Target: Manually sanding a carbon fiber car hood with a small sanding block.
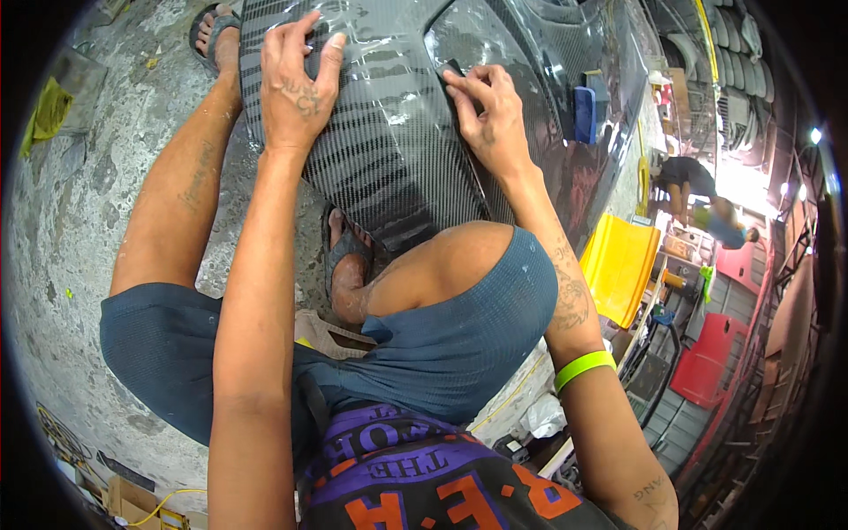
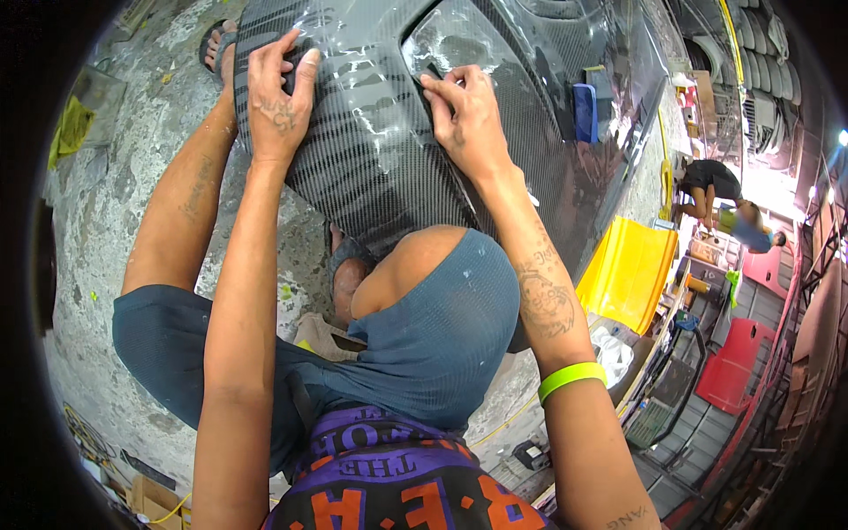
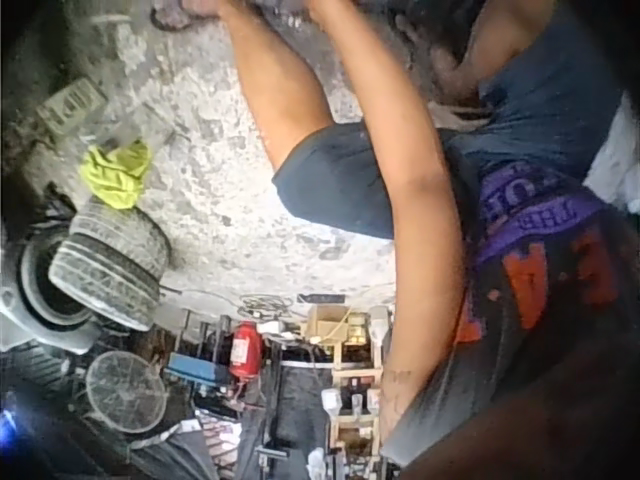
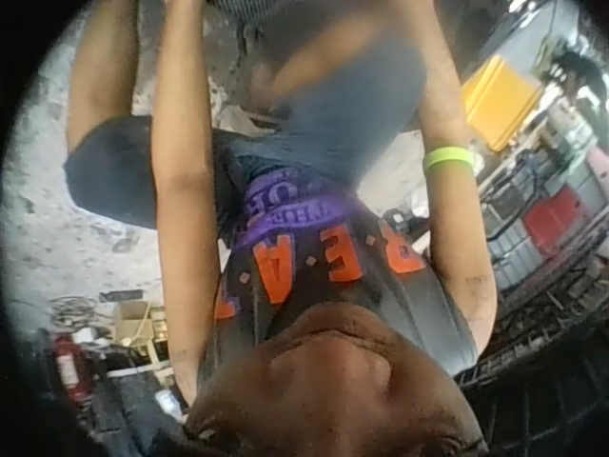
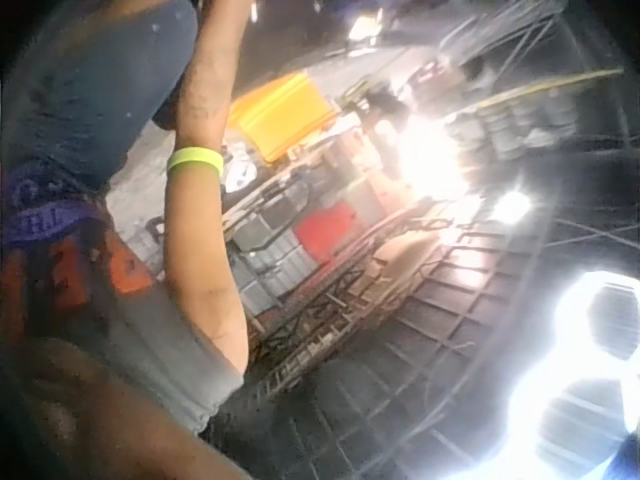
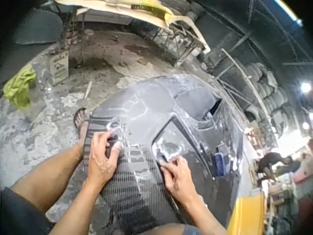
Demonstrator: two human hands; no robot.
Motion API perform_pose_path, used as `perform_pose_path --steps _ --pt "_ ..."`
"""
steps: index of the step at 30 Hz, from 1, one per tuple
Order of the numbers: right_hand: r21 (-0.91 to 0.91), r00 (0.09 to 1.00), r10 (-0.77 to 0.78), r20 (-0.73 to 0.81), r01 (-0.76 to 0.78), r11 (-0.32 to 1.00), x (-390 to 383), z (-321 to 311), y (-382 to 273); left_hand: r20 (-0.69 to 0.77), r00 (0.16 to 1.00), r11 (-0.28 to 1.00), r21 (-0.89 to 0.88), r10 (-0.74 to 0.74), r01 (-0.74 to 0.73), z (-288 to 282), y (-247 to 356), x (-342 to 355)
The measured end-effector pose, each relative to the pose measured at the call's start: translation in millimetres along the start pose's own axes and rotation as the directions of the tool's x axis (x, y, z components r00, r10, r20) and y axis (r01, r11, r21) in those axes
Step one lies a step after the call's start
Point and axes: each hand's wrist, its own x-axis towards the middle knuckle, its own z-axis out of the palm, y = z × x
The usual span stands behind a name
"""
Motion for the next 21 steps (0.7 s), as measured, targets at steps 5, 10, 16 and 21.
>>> perform_pose_path --steps 5,10,16,21 --pt "-0.02 1.0 0.002 0.009 -0.002 1.0 -2 -5 -1 0.015 1.0 0.999 -0.04 0.012 -0.011 4 1 -2" --pt "0.026 0.999 0.043 0.017 -0.044 0.999 -16 -3 -7 0.003 1.0 1.0 -0.021 0.002 -0.002 1 3 -5" --pt "-0.001 1.0 0.021 0.004 -0.021 1.0 -8 -2 -3 0.003 1.0 1.0 0.003 -0.004 0.004 -1 -1 -1" --pt "-0.03 0.999 0.037 0.003 -0.037 0.999 -7 -7 -5 0.013 1.0 0.999 -0.045 0.014 -0.014 4 1 -2"
